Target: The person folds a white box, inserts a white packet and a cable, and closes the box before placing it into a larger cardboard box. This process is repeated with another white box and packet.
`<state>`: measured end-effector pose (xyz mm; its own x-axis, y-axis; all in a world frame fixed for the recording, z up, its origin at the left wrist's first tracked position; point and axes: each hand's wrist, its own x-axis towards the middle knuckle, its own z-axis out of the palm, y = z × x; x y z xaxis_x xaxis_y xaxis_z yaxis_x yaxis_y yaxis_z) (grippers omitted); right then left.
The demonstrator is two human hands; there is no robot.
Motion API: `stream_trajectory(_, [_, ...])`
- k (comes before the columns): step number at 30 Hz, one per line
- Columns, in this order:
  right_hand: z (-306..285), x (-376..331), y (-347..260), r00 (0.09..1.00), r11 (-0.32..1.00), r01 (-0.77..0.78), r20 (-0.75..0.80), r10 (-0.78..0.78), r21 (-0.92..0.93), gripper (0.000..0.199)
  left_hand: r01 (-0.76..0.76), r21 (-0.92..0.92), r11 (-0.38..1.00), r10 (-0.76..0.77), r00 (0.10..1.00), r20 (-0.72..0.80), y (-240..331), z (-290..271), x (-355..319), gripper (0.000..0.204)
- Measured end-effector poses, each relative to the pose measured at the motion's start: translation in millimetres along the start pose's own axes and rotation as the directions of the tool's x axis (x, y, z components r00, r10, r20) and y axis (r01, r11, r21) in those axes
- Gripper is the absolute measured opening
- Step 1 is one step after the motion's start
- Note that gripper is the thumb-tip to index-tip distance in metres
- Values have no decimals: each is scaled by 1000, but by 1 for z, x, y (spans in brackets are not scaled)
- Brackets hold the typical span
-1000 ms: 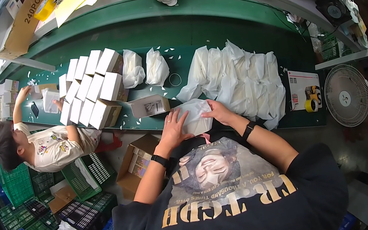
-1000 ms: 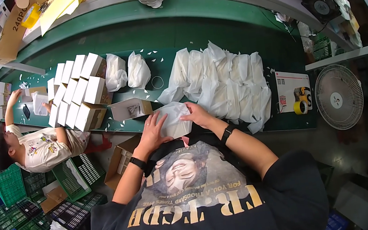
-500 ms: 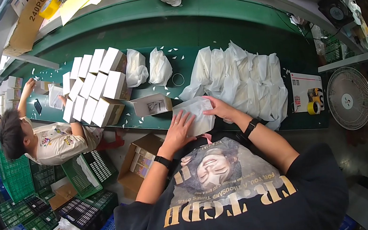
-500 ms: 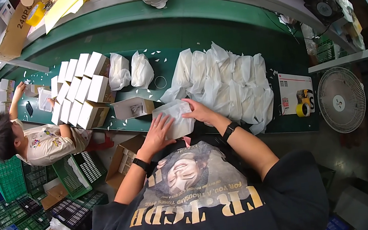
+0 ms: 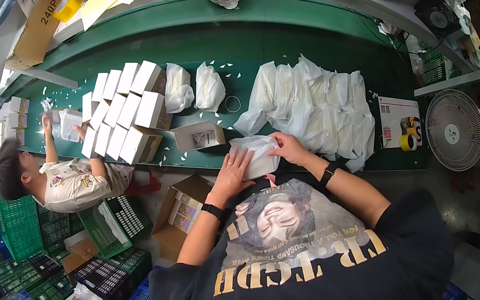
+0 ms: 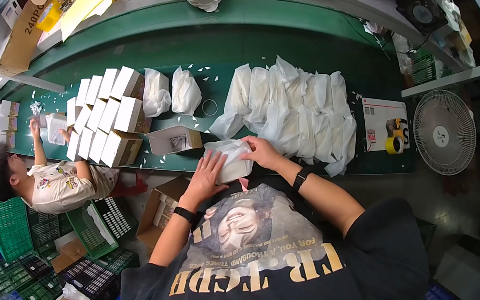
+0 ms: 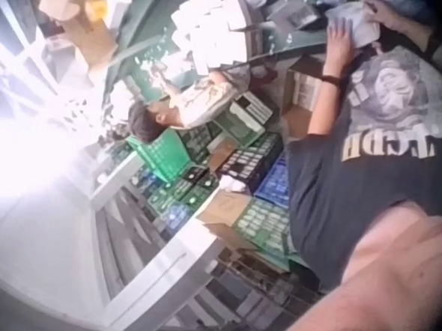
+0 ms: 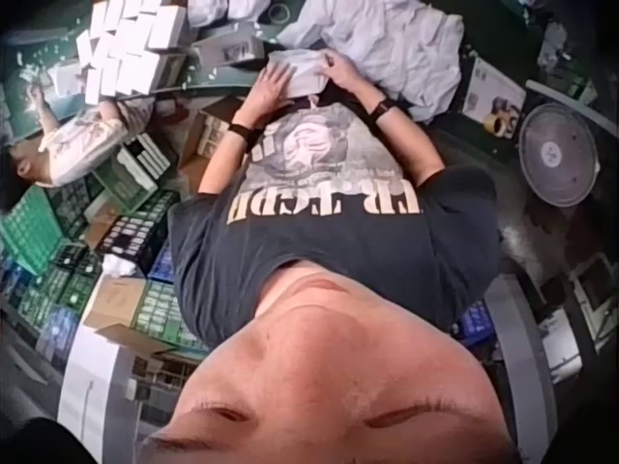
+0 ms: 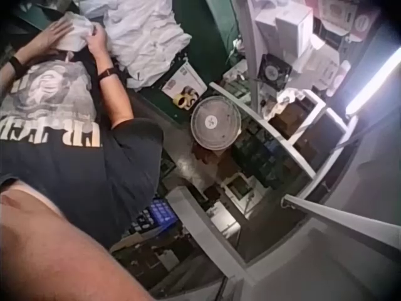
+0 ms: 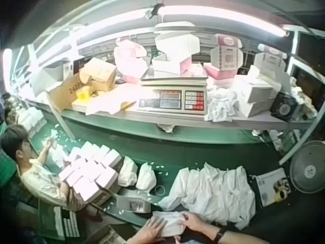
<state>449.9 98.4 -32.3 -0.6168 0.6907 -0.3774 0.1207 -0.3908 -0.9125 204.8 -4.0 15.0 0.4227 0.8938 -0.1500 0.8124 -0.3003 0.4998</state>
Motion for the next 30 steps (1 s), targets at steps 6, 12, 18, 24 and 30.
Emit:
stream_trajectory(6, [1, 1, 3, 998, 1000, 27, -50, -27, -13, 45, 32, 18, 999, -31, 998, -46, 6, -4, 0, 101])
stream_trajectory(12, [0, 9, 13, 997, 999, 49, -57, -49, -4, 46, -6, 49, 999, 7, 1000, -23, 4, 5, 4, 97])
stream_trajectory(18, [0, 0, 0, 938, 802, 83, -225, -263, -592, 56, 27, 37, 999, -23, 995, -94, 14, -2, 5, 95])
stream_trajectory(24, [17, -21, -54, 879, 548, 429, 191, -438, -718, 66, -30, -113, 993, 19, 995, -100, 1, 20, 6, 86])
stream_trajectory(30, [25, -15, -14, 930, 614, 364, 310, -199, -701, 71, 123, -452, 884, -164, 985, -53, -12, 44, 8, 73])
